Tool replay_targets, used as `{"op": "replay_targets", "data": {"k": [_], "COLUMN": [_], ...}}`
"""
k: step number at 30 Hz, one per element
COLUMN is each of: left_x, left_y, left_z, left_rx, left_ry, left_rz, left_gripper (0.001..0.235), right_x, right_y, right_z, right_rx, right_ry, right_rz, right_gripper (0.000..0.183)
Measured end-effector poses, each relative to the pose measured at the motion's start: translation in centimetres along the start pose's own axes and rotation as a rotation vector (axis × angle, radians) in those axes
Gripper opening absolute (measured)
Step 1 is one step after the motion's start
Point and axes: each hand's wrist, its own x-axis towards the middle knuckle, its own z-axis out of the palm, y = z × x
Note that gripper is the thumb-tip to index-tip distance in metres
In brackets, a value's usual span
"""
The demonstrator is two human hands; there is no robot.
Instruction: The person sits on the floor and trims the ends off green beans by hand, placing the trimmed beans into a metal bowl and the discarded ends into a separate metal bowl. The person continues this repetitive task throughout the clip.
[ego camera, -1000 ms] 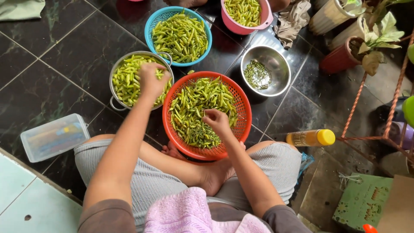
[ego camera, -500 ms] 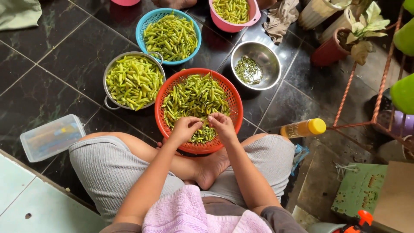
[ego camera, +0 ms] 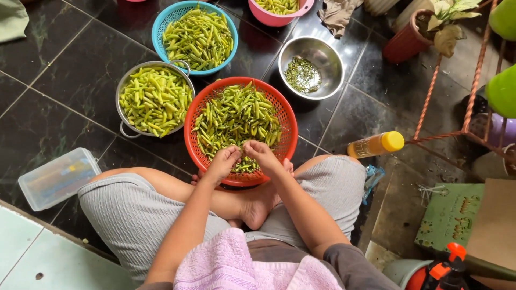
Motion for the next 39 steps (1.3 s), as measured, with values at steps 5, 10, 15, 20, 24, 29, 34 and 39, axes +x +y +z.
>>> {"op": "replay_targets", "data": {"k": [5, 10, 15, 20, 24, 29, 34, 39], "left_x": [0.0, -1.8, -3.0, -3.1, 0.1, 1.3, 1.2, 1.6], "left_y": [0.0, 3.0, 5.5, 5.4, 0.6, 0.3, 0.9, 0.3], "left_z": [-0.6, -0.6, -1.7, -3.1, -4.5, -5.4, -5.1, -3.8], "left_rx": [0.125, 0.528, 0.766, 1.016, 0.651, 0.058, 0.031, 0.001], "left_ry": [0.035, -0.02, -0.191, -0.172, -0.007, 0.204, 0.337, 0.275], "left_rz": [0.037, 0.098, -0.05, -0.095, 0.031, 0.052, 0.151, 0.164], "left_gripper": [0.019, 0.021, 0.027, 0.031, 0.026, 0.019, 0.027, 0.026], "right_x": [-0.9, -0.7, 0.3, 3.7, 9.4, 8.7, 4.8, 2.9], "right_y": [-4.2, -3.8, 0.3, -4.2, 1.5, 0.8, -4.5, -7.4], "right_z": [1.0, 0.8, 0.2, 3.4, 3.2, 2.9, 2.9, 3.1], "right_rx": [-0.109, -0.349, -0.036, -0.845, -1.491, -1.441, -1.238, -1.109], "right_ry": [0.01, 0.02, -0.05, 0.061, 0.151, 0.082, 0.051, 0.069], "right_rz": [-0.059, -0.131, 0.06, -0.214, -0.375, -0.336, -0.342, -0.506], "right_gripper": [0.015, 0.009, 0.015, 0.019, 0.024, 0.015, 0.017, 0.021]}}
